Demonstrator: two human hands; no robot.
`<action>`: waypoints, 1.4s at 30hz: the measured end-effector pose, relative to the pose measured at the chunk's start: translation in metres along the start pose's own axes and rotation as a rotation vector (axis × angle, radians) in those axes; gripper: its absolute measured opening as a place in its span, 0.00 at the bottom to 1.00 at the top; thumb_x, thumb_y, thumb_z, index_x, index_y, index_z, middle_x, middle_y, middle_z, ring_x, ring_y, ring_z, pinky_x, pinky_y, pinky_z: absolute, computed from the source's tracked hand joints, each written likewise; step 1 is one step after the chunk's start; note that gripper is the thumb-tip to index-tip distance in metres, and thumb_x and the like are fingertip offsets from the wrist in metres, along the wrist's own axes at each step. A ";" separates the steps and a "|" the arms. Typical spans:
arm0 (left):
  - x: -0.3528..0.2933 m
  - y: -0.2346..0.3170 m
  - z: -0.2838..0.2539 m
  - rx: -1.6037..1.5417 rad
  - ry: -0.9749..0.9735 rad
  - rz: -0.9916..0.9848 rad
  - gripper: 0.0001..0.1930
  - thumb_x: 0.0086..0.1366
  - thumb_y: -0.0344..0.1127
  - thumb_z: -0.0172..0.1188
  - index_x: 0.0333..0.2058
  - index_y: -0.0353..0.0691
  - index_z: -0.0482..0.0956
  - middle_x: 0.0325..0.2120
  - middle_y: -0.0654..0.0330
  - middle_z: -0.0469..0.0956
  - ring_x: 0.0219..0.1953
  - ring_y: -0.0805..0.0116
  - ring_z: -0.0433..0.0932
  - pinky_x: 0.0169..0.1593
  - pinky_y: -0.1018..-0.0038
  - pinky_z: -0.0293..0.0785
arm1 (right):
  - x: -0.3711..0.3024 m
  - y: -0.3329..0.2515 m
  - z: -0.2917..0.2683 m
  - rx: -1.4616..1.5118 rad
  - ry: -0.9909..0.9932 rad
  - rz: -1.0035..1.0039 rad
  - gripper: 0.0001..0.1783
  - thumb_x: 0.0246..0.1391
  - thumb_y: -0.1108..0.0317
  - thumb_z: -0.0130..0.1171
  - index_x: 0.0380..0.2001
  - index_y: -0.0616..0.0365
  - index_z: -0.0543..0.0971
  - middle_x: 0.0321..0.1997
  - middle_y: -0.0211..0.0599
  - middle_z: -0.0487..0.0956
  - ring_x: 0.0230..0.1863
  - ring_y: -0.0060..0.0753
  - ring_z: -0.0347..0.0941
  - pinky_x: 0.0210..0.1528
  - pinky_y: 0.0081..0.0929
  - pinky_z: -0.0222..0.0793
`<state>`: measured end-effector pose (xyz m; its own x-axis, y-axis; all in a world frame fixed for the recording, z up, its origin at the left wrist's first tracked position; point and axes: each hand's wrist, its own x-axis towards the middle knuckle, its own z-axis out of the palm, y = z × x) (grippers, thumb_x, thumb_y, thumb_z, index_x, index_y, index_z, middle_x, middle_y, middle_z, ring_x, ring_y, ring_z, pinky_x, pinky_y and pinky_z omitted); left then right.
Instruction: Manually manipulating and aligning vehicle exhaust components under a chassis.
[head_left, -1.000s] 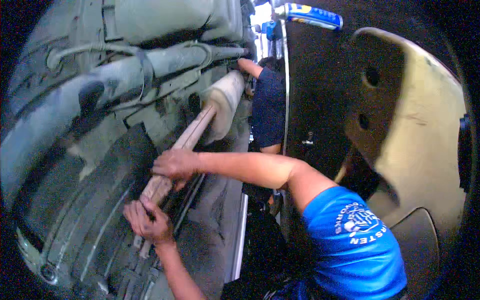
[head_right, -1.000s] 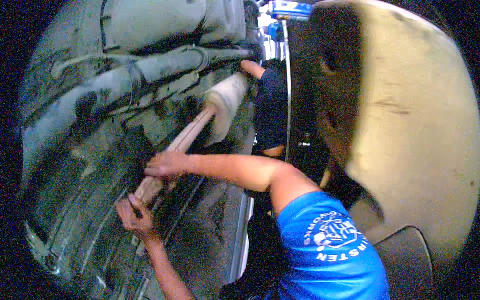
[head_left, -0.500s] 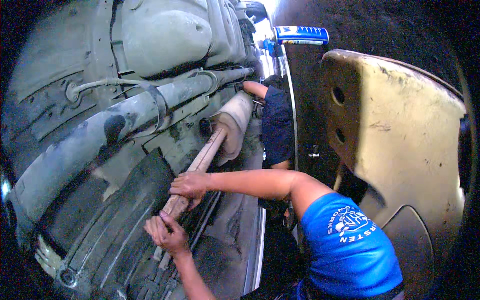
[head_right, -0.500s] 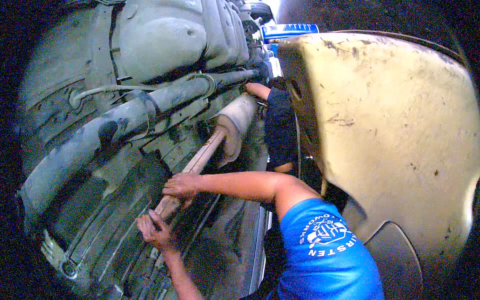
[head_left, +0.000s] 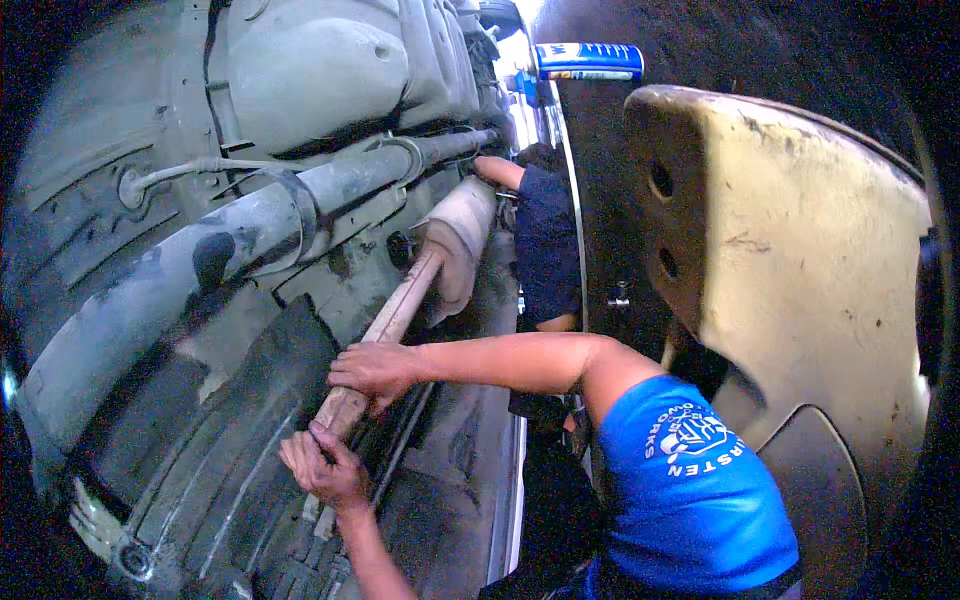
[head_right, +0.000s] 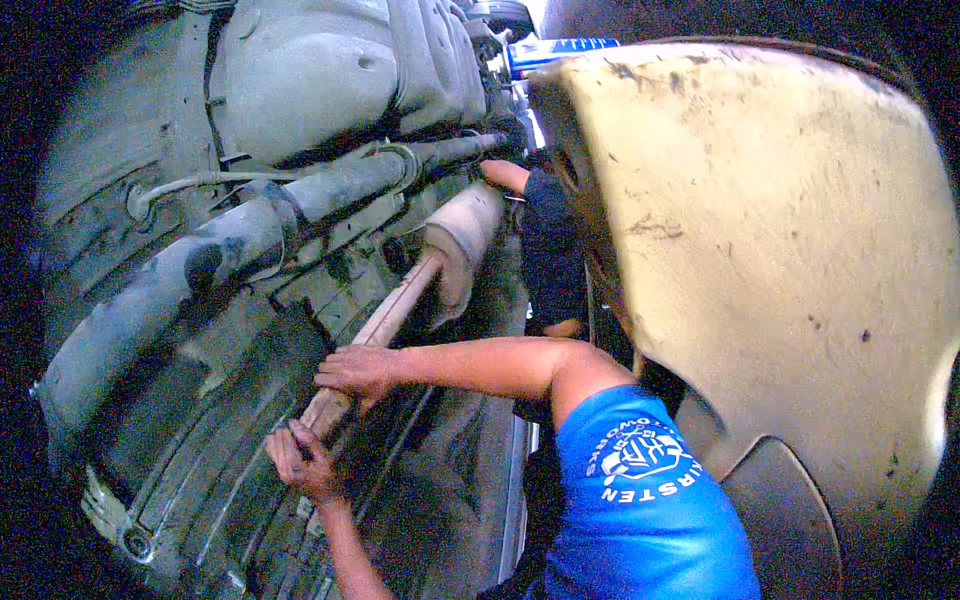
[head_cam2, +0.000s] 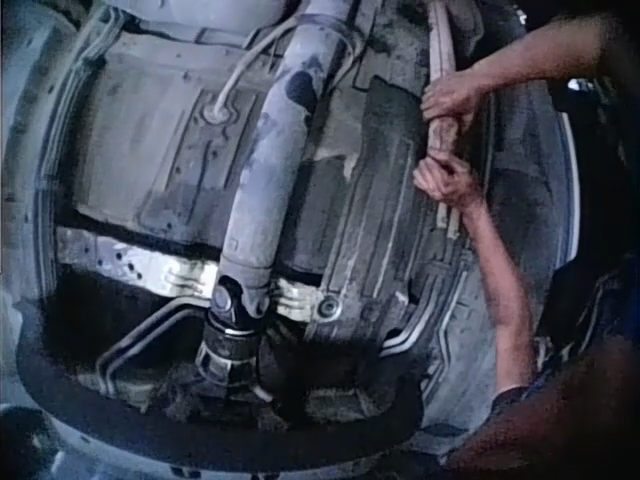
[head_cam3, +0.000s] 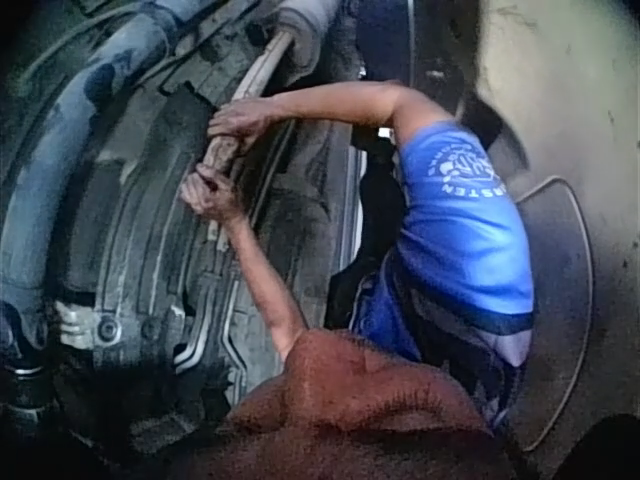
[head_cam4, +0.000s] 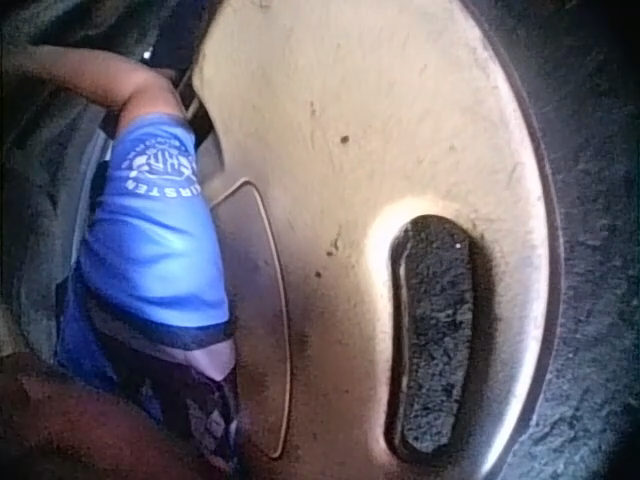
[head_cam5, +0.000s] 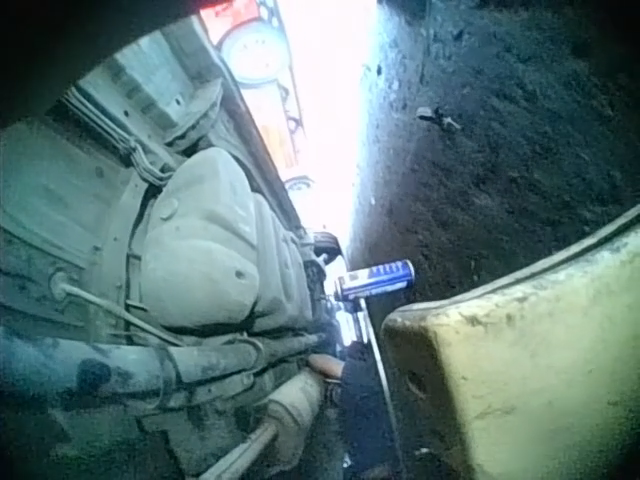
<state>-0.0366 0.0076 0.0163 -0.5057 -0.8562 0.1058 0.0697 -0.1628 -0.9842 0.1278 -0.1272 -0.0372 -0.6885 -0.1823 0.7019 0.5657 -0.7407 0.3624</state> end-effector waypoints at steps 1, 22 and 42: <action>-0.004 -0.006 0.003 -0.002 -0.004 0.001 0.14 0.67 0.29 0.51 0.21 0.28 0.68 0.19 0.44 0.66 0.27 0.43 0.65 0.38 0.53 0.64 | 0.000 0.000 0.001 -0.009 -0.032 0.026 0.49 0.20 0.49 0.77 0.48 0.61 0.68 0.43 0.45 0.73 0.46 0.51 0.70 0.47 0.44 0.67; -0.023 -0.009 0.011 -0.048 -0.021 0.046 0.13 0.66 0.26 0.50 0.21 0.31 0.66 0.19 0.47 0.63 0.26 0.46 0.64 0.34 0.55 0.60 | -0.013 -0.004 0.011 -0.008 -0.084 0.027 0.46 0.21 0.55 0.74 0.48 0.60 0.67 0.45 0.46 0.70 0.49 0.51 0.68 0.49 0.44 0.63; -0.008 -0.011 0.004 -0.043 0.015 -0.038 0.13 0.66 0.27 0.53 0.22 0.26 0.70 0.20 0.40 0.68 0.27 0.40 0.66 0.43 0.50 0.67 | 0.004 -0.001 0.002 0.021 -0.121 0.053 0.47 0.22 0.55 0.75 0.49 0.60 0.67 0.47 0.44 0.71 0.51 0.50 0.68 0.51 0.46 0.64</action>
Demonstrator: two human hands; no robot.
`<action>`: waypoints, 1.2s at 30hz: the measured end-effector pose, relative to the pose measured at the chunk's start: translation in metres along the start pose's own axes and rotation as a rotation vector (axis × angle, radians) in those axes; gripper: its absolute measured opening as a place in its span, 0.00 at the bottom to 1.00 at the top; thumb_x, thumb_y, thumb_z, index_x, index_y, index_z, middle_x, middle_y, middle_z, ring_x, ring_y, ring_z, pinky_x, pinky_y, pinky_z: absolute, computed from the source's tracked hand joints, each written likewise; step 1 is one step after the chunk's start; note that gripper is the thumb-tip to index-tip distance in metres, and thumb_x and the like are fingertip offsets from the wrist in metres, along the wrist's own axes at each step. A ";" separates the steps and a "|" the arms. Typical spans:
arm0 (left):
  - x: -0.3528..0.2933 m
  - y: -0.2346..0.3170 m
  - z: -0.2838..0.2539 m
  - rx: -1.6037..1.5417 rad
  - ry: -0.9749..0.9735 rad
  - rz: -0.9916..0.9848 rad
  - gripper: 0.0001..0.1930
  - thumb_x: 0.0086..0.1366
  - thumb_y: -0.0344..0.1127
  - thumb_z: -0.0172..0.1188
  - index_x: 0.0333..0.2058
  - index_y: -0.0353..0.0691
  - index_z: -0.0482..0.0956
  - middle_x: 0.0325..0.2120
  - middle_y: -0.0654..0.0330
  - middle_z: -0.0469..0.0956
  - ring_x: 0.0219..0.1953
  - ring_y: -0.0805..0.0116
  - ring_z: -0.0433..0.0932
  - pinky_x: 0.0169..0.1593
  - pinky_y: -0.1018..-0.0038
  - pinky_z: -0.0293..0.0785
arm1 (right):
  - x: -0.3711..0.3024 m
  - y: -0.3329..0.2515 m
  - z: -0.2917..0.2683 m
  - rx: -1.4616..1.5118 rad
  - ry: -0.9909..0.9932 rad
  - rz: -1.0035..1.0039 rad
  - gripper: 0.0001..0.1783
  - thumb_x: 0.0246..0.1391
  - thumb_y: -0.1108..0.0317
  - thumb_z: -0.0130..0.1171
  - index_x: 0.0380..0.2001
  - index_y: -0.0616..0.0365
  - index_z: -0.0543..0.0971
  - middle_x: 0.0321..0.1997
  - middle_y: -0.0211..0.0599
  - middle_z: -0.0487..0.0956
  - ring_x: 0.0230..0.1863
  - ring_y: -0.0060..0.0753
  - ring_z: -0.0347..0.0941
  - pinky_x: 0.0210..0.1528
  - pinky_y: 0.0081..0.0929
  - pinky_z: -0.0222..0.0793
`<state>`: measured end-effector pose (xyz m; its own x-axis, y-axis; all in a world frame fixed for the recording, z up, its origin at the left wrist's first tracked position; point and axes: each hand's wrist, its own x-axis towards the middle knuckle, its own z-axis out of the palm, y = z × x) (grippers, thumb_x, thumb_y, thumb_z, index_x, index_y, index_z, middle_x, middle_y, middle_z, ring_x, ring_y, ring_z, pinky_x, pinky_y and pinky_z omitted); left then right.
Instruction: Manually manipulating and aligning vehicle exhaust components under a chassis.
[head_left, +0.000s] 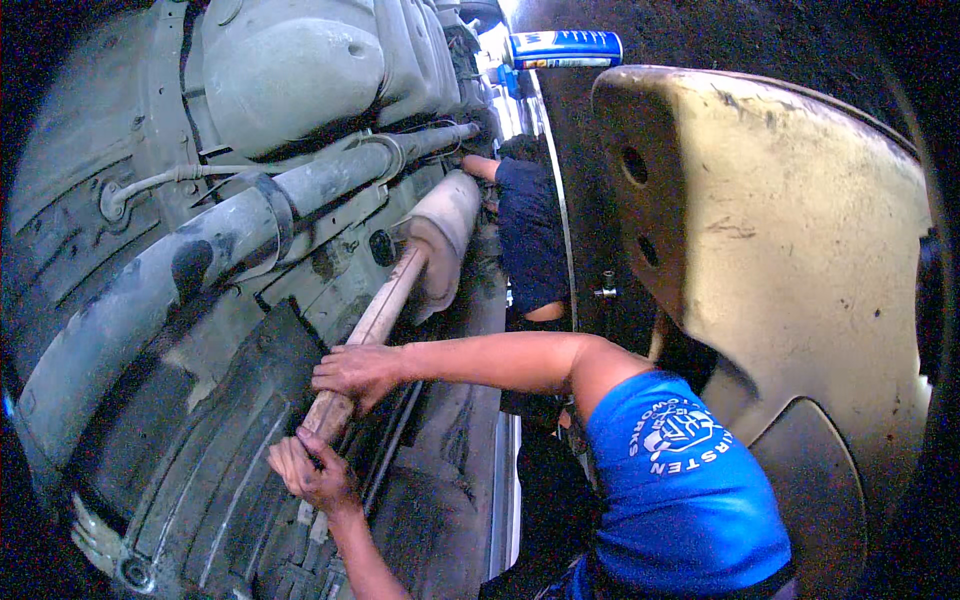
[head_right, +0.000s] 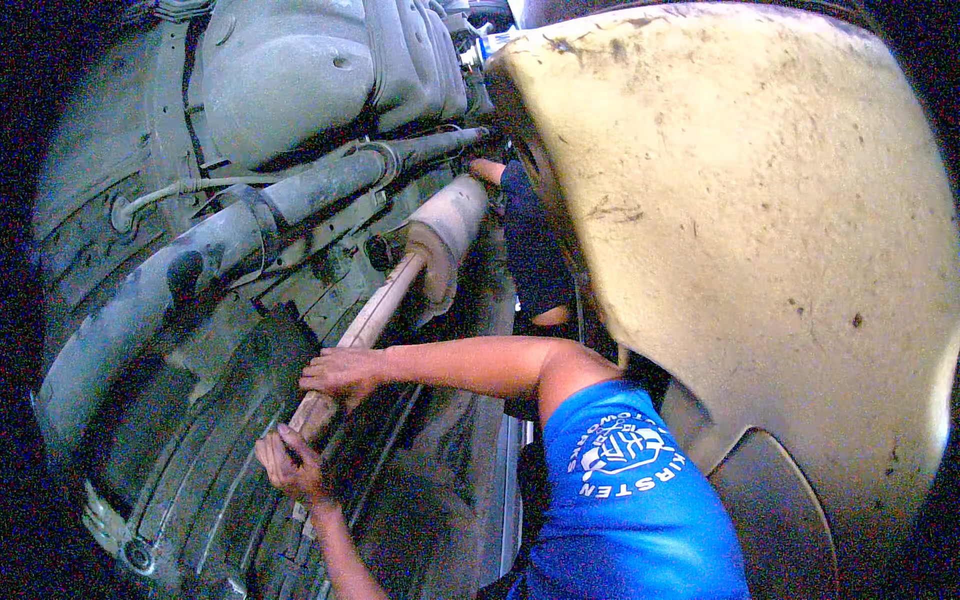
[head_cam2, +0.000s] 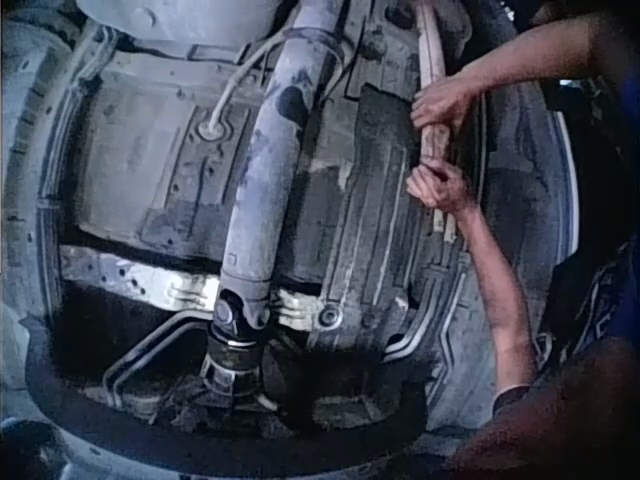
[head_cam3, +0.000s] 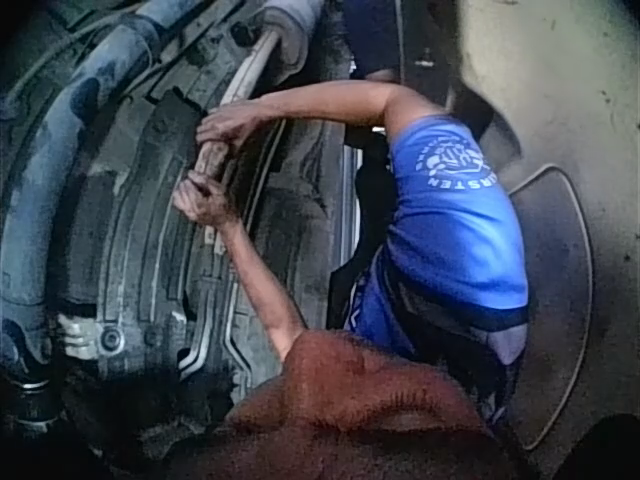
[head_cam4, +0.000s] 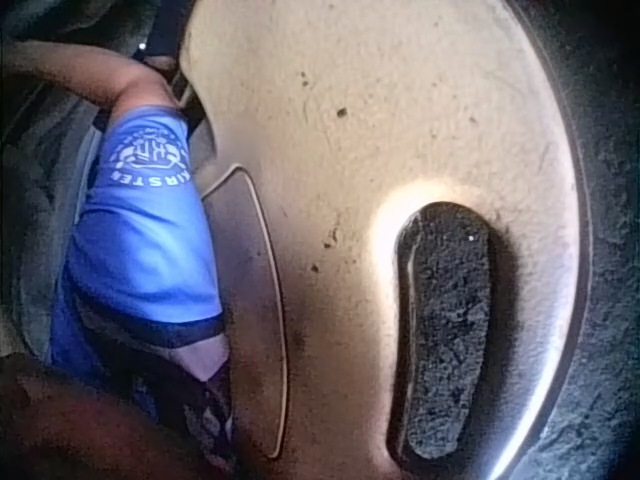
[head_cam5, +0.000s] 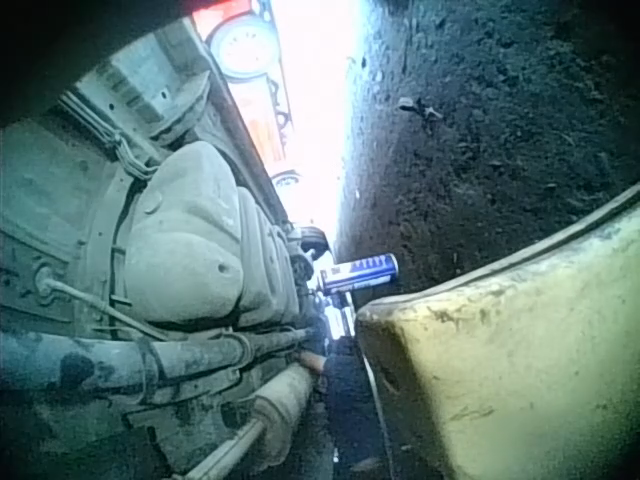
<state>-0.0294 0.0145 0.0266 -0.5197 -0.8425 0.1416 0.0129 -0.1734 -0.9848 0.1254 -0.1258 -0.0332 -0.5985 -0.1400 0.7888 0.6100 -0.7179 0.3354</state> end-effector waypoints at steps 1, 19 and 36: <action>0.000 0.001 0.000 -0.004 0.001 0.001 0.13 0.66 0.27 0.53 0.22 0.26 0.70 0.20 0.40 0.68 0.27 0.40 0.66 0.43 0.50 0.67 | -0.001 0.001 -0.001 -0.008 -0.001 0.000 0.47 0.22 0.55 0.75 0.50 0.61 0.67 0.48 0.44 0.71 0.51 0.50 0.68 0.51 0.46 0.64; 0.008 0.007 -0.004 0.004 -0.039 -0.020 0.14 0.68 0.27 0.49 0.21 0.29 0.67 0.19 0.44 0.65 0.25 0.44 0.64 0.43 0.52 0.67 | 0.000 0.000 -0.001 -0.024 0.019 -0.002 0.49 0.24 0.51 0.76 0.52 0.62 0.67 0.50 0.45 0.72 0.53 0.48 0.69 0.52 0.44 0.64; 0.016 0.005 -0.003 0.074 -0.057 0.046 0.13 0.67 0.28 0.50 0.22 0.29 0.69 0.20 0.43 0.68 0.27 0.43 0.66 0.41 0.52 0.66 | 0.006 -0.002 -0.020 -0.012 0.030 -0.004 0.44 0.23 0.54 0.75 0.47 0.59 0.68 0.43 0.43 0.72 0.49 0.49 0.70 0.49 0.45 0.63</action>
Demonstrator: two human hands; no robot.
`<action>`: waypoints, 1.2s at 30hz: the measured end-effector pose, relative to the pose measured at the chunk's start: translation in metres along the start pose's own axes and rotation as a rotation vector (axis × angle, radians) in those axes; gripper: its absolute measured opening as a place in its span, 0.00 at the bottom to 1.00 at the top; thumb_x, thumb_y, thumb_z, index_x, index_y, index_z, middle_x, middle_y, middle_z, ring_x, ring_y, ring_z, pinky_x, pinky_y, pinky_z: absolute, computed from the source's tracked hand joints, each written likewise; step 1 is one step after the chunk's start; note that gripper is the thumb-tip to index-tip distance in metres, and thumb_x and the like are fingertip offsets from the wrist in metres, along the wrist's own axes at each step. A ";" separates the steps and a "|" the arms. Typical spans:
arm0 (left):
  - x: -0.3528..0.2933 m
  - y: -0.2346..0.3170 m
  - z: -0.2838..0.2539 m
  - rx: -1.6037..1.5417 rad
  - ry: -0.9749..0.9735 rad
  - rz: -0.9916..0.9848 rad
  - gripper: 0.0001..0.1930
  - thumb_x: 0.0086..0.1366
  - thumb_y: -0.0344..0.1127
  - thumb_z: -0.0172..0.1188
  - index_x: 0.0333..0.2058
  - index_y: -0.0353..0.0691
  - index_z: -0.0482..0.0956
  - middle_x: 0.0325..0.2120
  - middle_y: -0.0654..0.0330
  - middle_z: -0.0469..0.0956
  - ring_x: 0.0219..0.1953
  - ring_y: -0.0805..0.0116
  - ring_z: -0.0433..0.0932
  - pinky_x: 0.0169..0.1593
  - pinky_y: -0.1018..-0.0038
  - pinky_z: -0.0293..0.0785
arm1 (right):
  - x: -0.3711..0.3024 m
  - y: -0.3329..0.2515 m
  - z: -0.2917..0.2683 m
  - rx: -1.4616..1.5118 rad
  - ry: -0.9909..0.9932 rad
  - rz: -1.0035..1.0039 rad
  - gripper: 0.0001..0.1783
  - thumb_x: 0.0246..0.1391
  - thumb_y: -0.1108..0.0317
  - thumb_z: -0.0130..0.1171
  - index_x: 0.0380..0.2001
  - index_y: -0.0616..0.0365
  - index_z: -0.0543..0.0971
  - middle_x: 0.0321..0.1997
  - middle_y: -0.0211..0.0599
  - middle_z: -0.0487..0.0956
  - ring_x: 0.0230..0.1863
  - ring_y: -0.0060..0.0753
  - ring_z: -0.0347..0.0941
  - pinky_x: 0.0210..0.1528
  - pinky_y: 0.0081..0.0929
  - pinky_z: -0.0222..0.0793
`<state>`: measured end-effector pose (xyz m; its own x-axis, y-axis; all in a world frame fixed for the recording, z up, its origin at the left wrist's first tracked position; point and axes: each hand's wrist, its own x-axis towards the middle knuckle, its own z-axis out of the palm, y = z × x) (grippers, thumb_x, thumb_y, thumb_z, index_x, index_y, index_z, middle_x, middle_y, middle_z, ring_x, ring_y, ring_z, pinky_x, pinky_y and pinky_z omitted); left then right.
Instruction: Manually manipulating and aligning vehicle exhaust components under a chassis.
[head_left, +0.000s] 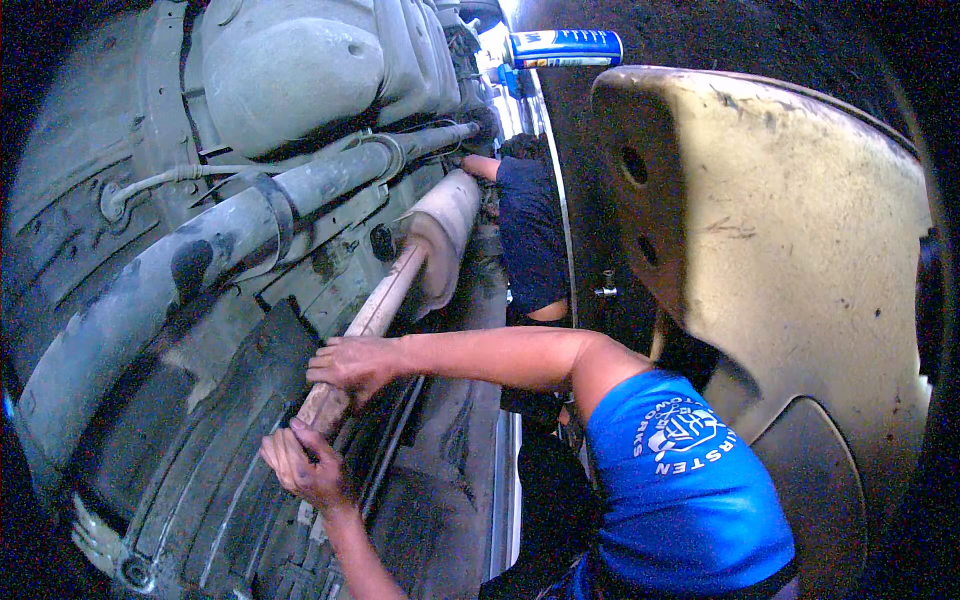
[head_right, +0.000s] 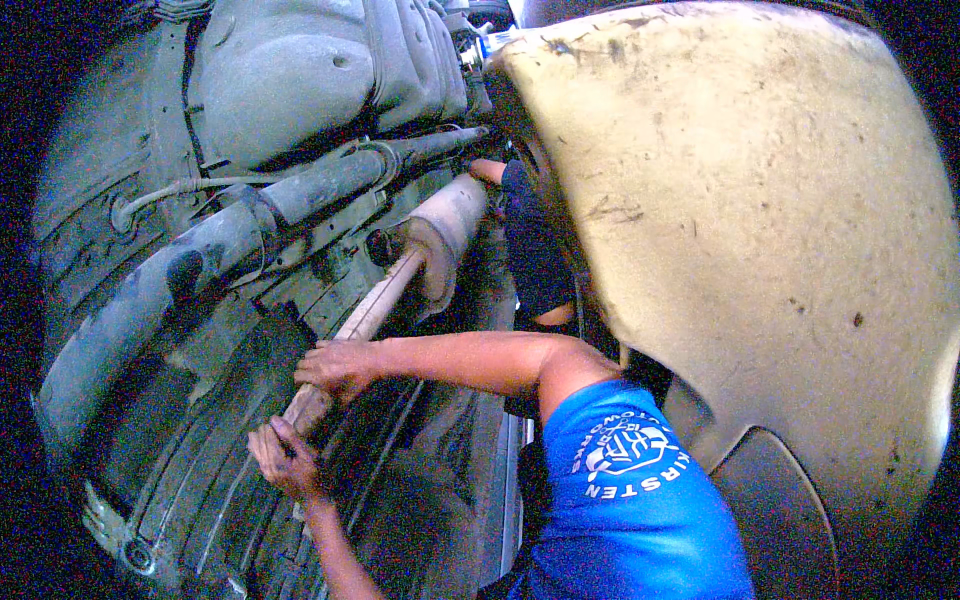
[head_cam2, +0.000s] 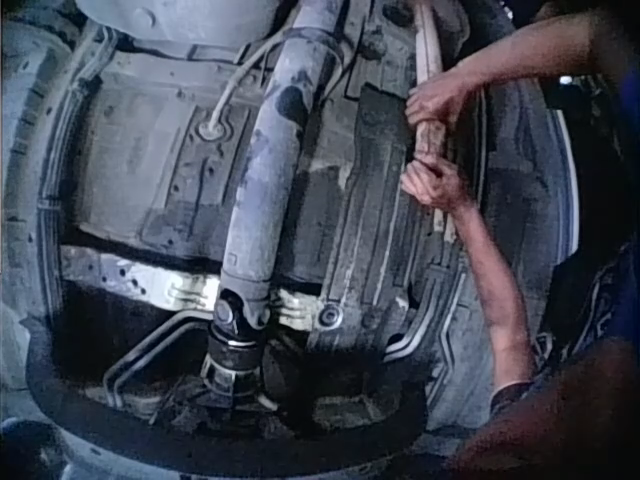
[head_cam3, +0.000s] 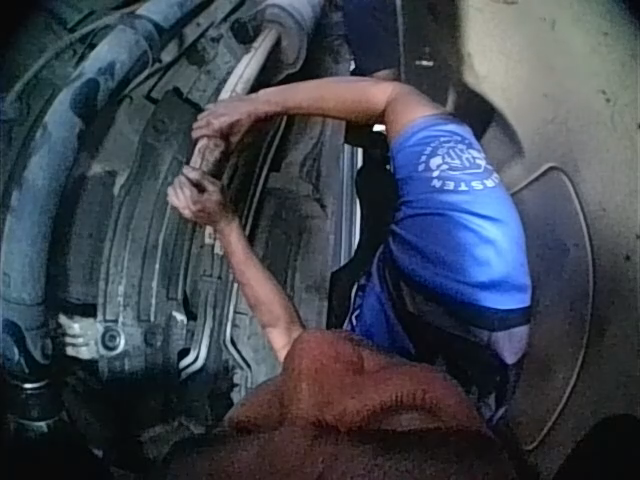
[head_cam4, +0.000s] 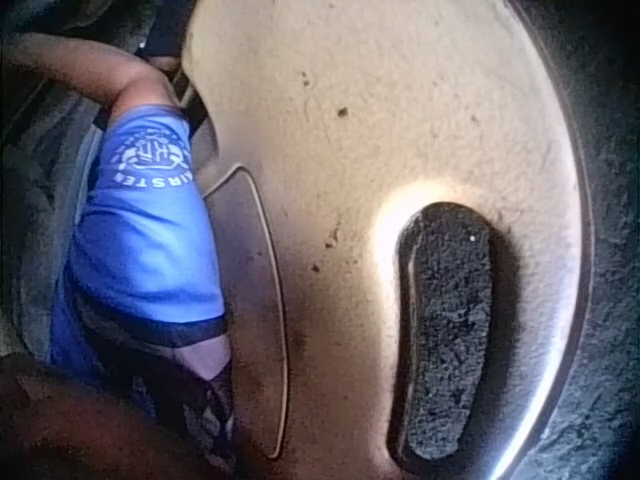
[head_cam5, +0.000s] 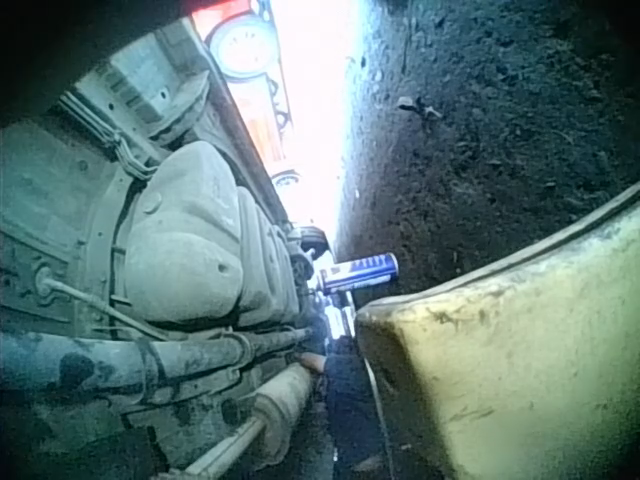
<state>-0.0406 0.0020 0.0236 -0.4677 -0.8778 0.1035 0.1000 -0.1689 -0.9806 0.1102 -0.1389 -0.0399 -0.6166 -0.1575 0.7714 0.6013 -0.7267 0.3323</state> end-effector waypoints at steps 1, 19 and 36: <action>0.004 0.003 -0.001 0.000 0.000 0.000 0.13 0.67 0.28 0.50 0.22 0.29 0.69 0.20 0.43 0.68 0.27 0.43 0.66 0.41 0.52 0.66 | 0.000 0.001 -0.002 0.005 0.014 -0.003 0.44 0.23 0.54 0.75 0.47 0.60 0.68 0.44 0.43 0.72 0.49 0.49 0.69 0.48 0.45 0.63; -0.010 0.000 -0.003 0.054 0.032 -0.110 0.12 0.68 0.30 0.52 0.28 0.25 0.75 0.26 0.39 0.75 0.34 0.40 0.73 0.50 0.50 0.69 | -0.002 -0.004 0.010 0.033 -0.082 0.052 0.52 0.26 0.53 0.76 0.57 0.61 0.65 0.54 0.47 0.71 0.57 0.50 0.67 0.57 0.52 0.63; 0.002 0.006 -0.006 -0.006 -0.006 -0.048 0.13 0.68 0.28 0.50 0.24 0.28 0.71 0.21 0.43 0.68 0.27 0.42 0.67 0.42 0.52 0.68 | 0.001 -0.002 0.006 0.003 -0.083 0.021 0.49 0.23 0.55 0.76 0.52 0.60 0.66 0.47 0.43 0.71 0.52 0.48 0.68 0.51 0.46 0.63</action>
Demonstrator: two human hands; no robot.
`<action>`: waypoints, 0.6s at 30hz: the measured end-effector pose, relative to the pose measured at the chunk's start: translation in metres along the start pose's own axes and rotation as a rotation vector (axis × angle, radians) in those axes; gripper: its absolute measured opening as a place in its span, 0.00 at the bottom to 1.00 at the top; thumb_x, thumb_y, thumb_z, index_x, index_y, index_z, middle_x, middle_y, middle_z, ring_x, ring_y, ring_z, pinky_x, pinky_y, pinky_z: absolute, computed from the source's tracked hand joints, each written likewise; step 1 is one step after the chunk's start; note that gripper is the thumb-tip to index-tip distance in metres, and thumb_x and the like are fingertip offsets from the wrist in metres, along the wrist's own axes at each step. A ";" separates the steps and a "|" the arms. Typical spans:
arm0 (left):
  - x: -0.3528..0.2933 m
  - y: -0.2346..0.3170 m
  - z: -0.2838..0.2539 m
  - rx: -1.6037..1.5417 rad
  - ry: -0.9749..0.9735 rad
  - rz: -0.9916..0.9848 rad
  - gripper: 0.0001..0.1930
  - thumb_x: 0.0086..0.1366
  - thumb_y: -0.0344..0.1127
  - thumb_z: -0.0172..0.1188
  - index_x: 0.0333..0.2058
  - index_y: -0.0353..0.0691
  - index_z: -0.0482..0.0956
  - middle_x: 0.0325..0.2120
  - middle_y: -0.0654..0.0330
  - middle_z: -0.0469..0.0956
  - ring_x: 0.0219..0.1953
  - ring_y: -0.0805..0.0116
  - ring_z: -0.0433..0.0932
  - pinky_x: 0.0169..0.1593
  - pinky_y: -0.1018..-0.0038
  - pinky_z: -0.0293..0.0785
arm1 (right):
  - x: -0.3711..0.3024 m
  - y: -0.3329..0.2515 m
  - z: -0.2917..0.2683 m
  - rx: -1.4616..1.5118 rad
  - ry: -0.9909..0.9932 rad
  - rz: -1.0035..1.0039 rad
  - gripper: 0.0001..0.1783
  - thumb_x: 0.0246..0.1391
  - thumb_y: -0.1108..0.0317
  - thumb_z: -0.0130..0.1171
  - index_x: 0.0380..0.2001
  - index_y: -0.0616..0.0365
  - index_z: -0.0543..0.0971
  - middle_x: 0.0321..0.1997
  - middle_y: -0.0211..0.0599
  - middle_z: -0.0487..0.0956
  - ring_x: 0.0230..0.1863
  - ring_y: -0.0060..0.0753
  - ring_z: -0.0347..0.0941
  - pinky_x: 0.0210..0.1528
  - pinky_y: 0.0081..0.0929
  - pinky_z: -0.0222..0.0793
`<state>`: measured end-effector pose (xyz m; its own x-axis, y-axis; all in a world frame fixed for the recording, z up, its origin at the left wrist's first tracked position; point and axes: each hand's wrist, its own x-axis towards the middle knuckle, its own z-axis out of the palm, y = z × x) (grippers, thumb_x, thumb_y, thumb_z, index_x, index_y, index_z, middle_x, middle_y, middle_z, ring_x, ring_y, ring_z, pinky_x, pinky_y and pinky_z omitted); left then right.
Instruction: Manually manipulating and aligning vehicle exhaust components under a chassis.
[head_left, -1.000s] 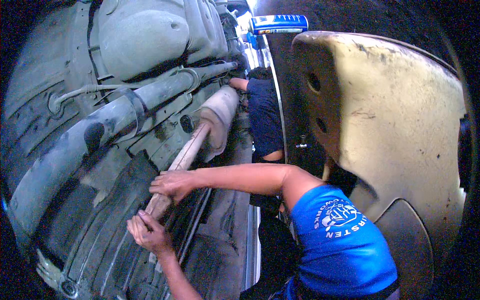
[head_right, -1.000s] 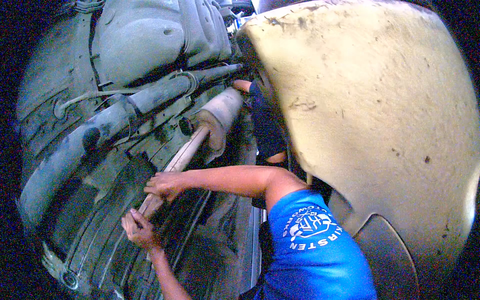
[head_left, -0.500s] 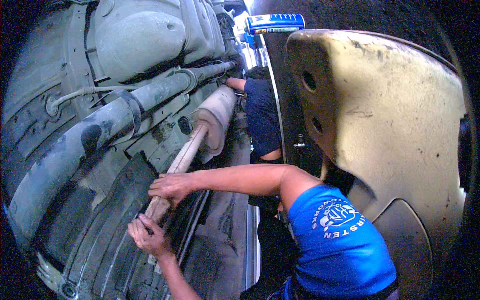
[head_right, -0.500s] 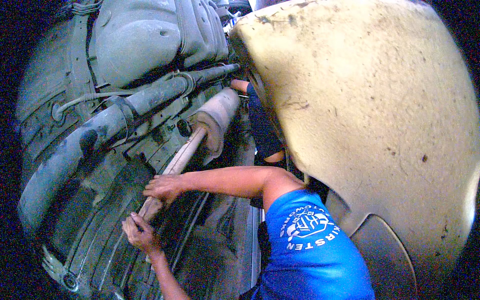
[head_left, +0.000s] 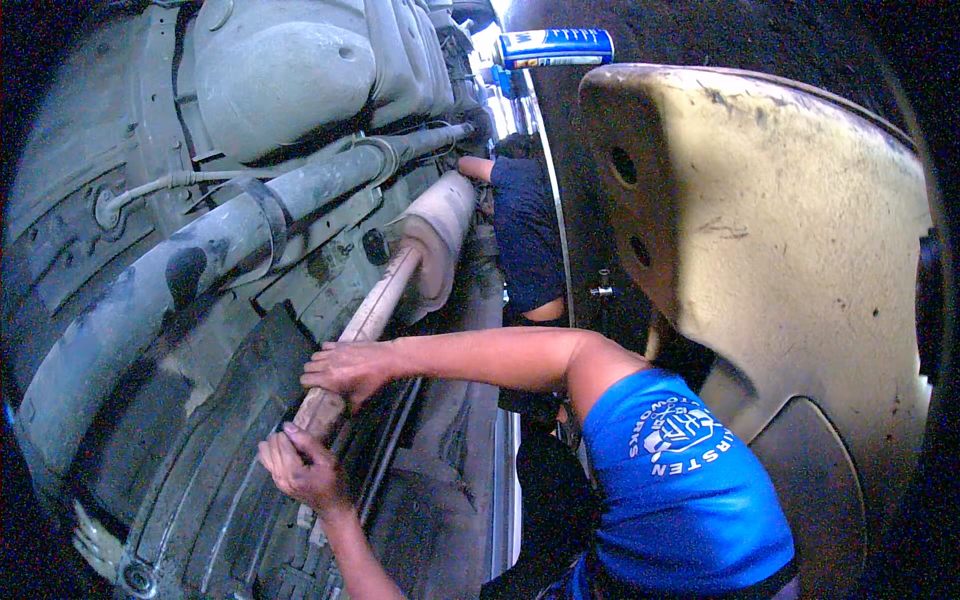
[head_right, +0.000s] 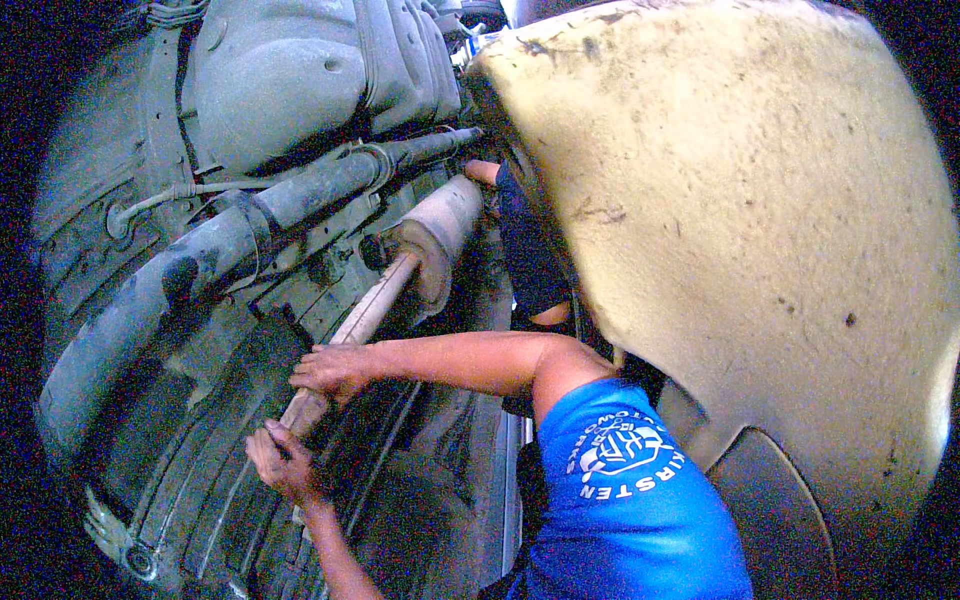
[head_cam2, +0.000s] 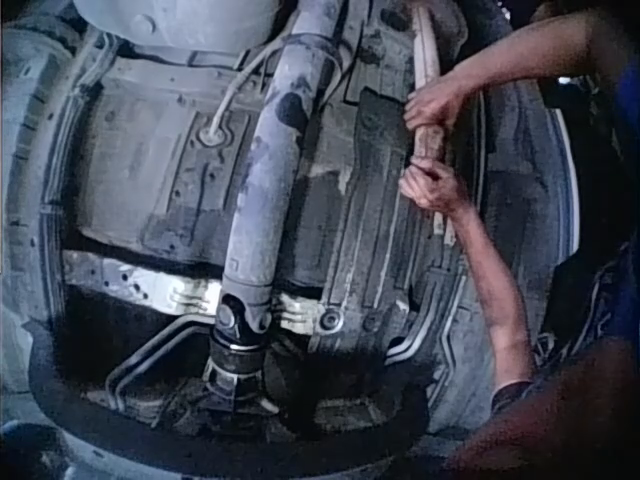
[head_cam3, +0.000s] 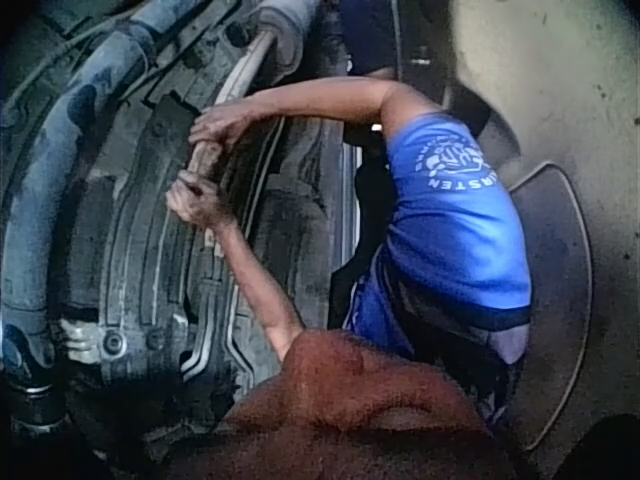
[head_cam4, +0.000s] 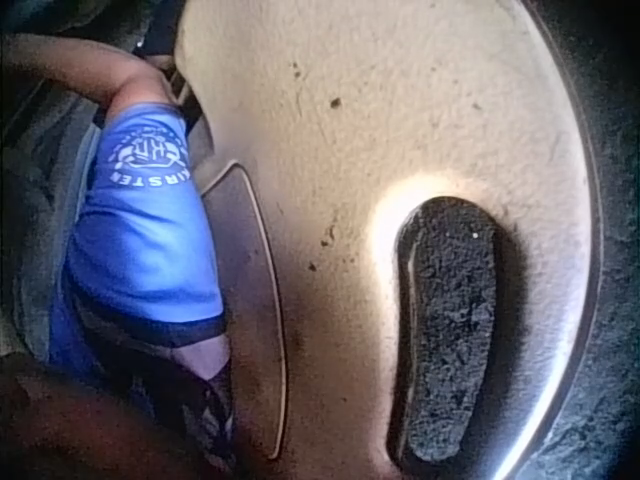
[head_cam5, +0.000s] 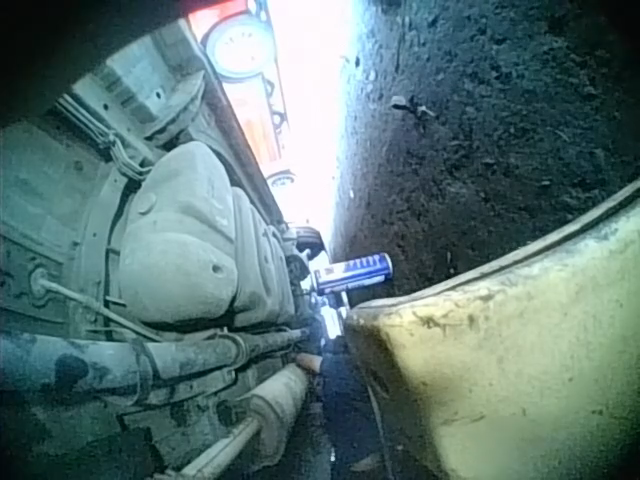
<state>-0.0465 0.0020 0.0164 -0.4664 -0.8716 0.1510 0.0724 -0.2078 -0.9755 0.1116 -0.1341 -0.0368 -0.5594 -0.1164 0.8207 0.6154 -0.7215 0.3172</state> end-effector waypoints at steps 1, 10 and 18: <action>0.000 0.001 0.001 -0.007 0.001 0.002 0.13 0.68 0.28 0.50 0.24 0.28 0.71 0.21 0.43 0.68 0.27 0.42 0.67 0.42 0.52 0.68 | -0.001 0.001 0.001 0.002 0.055 -0.018 0.49 0.24 0.55 0.76 0.53 0.60 0.66 0.47 0.43 0.71 0.52 0.48 0.68 0.52 0.47 0.64; -0.008 0.002 -0.004 -0.042 -0.056 -0.133 0.13 0.68 0.30 0.49 0.27 0.25 0.73 0.25 0.40 0.71 0.33 0.40 0.71 0.45 0.50 0.67 | -0.001 -0.004 0.006 0.020 0.015 0.030 0.49 0.26 0.55 0.76 0.54 0.59 0.66 0.48 0.43 0.71 0.53 0.49 0.68 0.52 0.47 0.64; -0.007 -0.002 0.001 -0.016 -0.009 -0.027 0.13 0.68 0.28 0.50 0.23 0.27 0.70 0.22 0.42 0.69 0.29 0.42 0.67 0.44 0.52 0.67 | -0.001 -0.003 0.004 0.031 0.026 0.040 0.49 0.23 0.55 0.76 0.53 0.58 0.67 0.48 0.43 0.71 0.52 0.48 0.68 0.51 0.46 0.63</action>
<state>-0.0424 0.0079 0.0175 -0.4600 -0.8697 0.1789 0.0455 -0.2243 -0.9735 0.1121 -0.1292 -0.0369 -0.5482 -0.1628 0.8203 0.6542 -0.6946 0.2993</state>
